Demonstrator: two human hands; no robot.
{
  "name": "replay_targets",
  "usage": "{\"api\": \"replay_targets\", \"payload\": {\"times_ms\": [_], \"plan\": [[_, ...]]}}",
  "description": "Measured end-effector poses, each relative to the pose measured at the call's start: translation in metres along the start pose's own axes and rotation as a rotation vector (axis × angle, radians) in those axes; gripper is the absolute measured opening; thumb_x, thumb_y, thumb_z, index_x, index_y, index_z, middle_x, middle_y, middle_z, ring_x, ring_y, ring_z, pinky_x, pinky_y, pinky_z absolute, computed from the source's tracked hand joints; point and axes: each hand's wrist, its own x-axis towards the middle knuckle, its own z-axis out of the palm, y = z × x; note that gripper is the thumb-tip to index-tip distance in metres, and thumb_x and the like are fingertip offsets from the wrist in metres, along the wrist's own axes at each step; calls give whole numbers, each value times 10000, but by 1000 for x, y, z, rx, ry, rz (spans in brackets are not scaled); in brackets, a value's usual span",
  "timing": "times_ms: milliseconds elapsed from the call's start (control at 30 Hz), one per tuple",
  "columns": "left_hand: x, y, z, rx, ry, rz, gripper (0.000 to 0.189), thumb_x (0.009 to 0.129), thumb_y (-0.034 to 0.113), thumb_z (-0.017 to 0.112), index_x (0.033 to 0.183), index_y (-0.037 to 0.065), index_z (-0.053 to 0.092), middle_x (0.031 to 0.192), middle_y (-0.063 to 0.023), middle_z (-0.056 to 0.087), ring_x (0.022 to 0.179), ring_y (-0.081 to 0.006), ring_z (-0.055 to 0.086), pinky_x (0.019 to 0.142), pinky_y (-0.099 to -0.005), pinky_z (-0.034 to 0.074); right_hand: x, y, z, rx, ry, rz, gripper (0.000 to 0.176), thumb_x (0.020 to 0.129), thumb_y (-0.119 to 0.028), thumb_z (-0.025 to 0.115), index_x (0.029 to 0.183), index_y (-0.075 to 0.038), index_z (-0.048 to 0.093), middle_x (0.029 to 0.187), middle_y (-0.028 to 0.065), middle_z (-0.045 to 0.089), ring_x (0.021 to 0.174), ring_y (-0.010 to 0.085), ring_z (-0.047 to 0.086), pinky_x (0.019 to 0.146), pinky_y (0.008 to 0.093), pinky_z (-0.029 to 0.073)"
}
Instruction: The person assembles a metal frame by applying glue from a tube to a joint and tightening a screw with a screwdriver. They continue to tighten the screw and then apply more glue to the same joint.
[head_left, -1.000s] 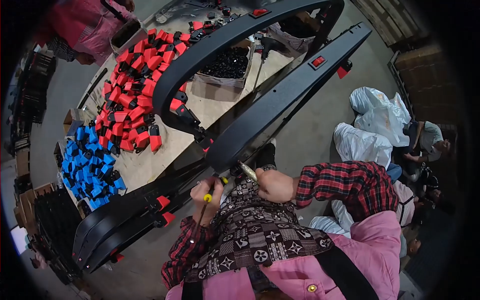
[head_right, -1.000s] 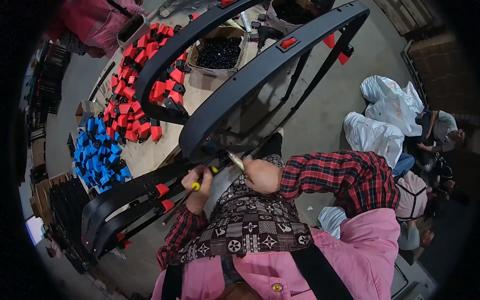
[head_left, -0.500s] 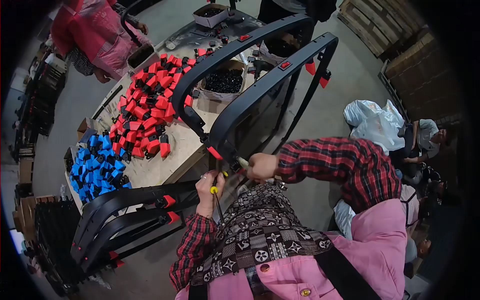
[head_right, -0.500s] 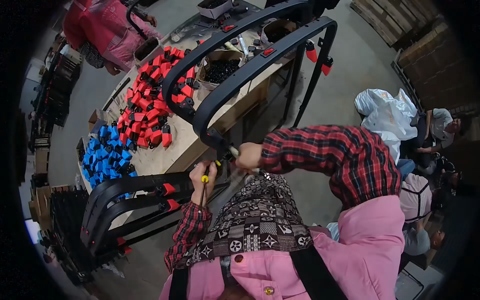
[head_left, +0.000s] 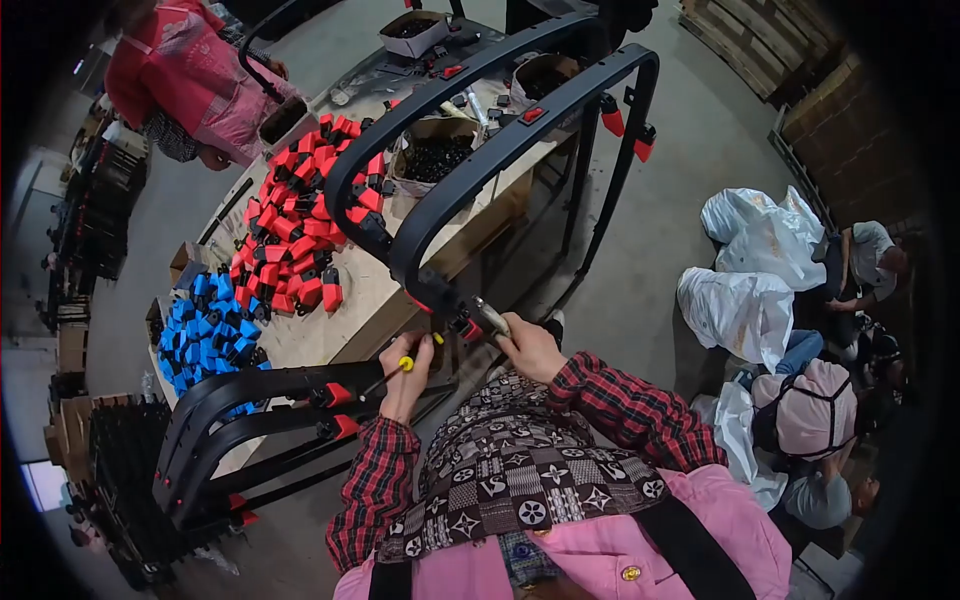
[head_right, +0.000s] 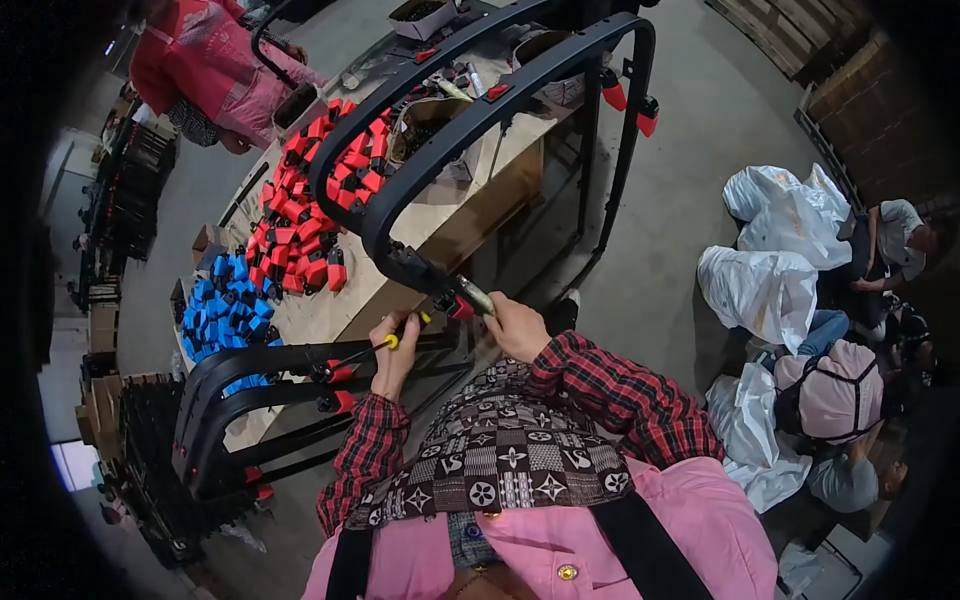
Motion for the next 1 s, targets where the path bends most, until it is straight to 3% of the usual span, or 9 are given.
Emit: {"api": "replay_targets", "payload": {"times_ms": [67, 300, 500, 567, 600, 667, 800, 900, 1000], "plan": [[1, -5, 0, -46, -23, -59, 124, 796, 110, 562, 790, -13, 583, 640, -40, 564, 578, -97, 503, 540, -232, 400, 4, 0, -3, -78, -73, -47, 235, 797, -177, 497, 992, -63, 432, 776, 182, 532, 766, 368, 528, 634, 422, 414], [2, 2, -1, -226, -92, -533, 135, 779, 112, 572, 768, -22, 579, 628, 8, 544, 597, -61, 467, 556, -214, 371, 18, 12, 1, -96, -118, -244, 192, 775, -164, 499, 865, -36, 387, 738, 179, 524, 730, 375, 525, 611, 444, 411], [-2, -1, 4, -153, -24, -405, 128, 768, 103, 581, 731, -20, 582, 589, -14, 544, 567, -65, 457, 539, -223, 368, 27, 2, -14, -261, -228, -228, 174, 772, -141, 479, 833, -6, 387, 667, 194, 540, 656, 380, 539, 571, 455, 424], [-2, 4, 4, -51, 18, -173, 154, 781, 128, 584, 734, -19, 579, 588, 13, 529, 547, -63, 456, 514, -218, 371, 28, -14, -25, -306, -414, -66, 179, 777, -147, 469, 841, 2, 394, 681, 204, 556, 662, 383, 548, 577, 458, 427], [-2, 5, 4, -56, 12, -179, 154, 781, 128, 584, 734, -19, 579, 588, 13, 529, 547, -63, 456, 514, -218, 371, 28, -18, -29, -307, -416, -57, 179, 777, -147, 469, 841, 2, 394, 681, 204, 556, 662, 383, 548, 577, 458, 427], [0, 7, 4, 41, 46, -40, 125, 759, 98, 587, 729, -23, 583, 599, -45, 559, 536, -101, 489, 518, -236, 389, 31, -24, -35, -274, -455, -78, 201, 756, -132, 496, 847, 13, 390, 626, 205, 532, 629, 393, 536, 551, 464, 420], [1, 5, 3, 61, 46, 17, 88, 742, 77, 587, 735, -11, 585, 604, -94, 562, 527, -131, 507, 514, -242, 395, 40, -38, -46, -272, -476, -101, 220, 729, -121, 499, 852, 43, 417, 630, 219, 535, 660, 397, 546, 584, 458, 431], [1, 2, 2, 74, 53, 64, 76, 738, 68, 589, 739, -7, 582, 608, -97, 563, 528, -154, 523, 515, -248, 405, 55, -52, -51, -259, -680, 42, 224, 763, -180, 500, 816, 30, 558, 696, 202, 562, 716, 361, 575, 654, 428, 458], [2, 4, 1, 80, 40, 98, 65, 733, 55, 588, 748, -7, 577, 618, -106, 568, 537, -178, 544, 517, -259, 419, 70, -55, -45, -381, -695, 0, 202, 673, -119, 513, 751, 61, 563, 695, 228, 569, 709, 375, 569, 628, 414, 458]]}}
